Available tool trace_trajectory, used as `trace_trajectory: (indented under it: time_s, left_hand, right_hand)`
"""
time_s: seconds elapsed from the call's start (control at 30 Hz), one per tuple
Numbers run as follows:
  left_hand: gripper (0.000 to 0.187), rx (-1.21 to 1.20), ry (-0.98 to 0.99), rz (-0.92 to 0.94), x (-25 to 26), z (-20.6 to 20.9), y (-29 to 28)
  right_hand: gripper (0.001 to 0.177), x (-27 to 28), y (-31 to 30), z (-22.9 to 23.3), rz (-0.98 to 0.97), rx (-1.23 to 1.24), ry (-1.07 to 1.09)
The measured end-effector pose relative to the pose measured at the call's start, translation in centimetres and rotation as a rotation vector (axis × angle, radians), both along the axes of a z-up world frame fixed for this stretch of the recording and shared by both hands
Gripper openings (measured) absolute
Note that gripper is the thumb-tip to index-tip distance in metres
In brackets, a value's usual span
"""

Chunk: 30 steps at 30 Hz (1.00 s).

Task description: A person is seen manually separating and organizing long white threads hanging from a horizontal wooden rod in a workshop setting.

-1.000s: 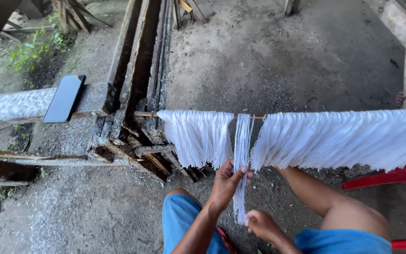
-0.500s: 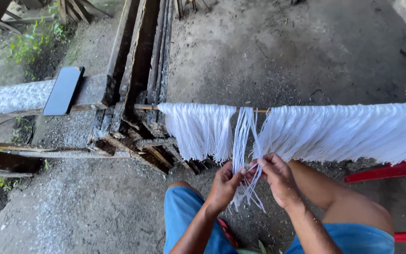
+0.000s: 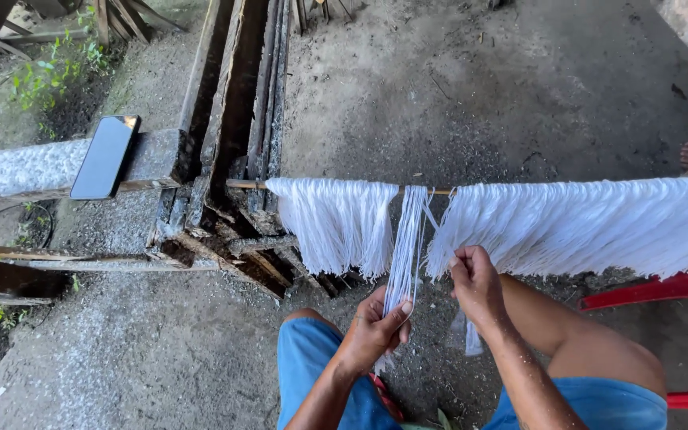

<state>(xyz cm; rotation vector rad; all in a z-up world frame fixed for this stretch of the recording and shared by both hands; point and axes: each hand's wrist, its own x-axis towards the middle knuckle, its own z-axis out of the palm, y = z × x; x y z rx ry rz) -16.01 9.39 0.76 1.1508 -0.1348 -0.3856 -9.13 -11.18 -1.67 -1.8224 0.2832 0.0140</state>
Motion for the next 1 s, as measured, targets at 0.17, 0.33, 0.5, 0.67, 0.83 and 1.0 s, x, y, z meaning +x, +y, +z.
trace_trajectory:
  time_s: [0.17,0.33,0.5,0.67,0.83,1.0]
  left_hand:
    - [0.016,0.104,0.088,0.086,0.3,-1.5,0.0]
    - [0.020,0.125,-0.046,0.239,0.3,-2.9,-1.0]
    - [0.020,0.109,-0.125,0.318,-0.8,-2.4,-0.6]
    - [0.020,-0.056,0.131,0.125,-1.6,-2.2,-0.8]
    - [0.016,0.066,-0.047,0.057,-0.5,-2.6,-0.8]
    - [0.024,0.097,-0.074,0.266,0.8,-2.4,-1.2]
  right_hand:
    - [0.050,-2.6,2.0,1.7,0.335,0.203,0.063]
    - [0.021,-3.6,3.1,0.5,0.333,0.312,-0.088]
    - [0.016,-1.8,0.3,-2.3,0.322,0.453,-0.083]
    - [0.038,-0.4,-0.2,2.6,0.204,-0.007,0.121]
    - [0.017,-2.0,2.1,1.6,0.348,0.514,0.020]
    - [0.016,-2.4,3.0,2.8,0.349,0.552,-0.062]
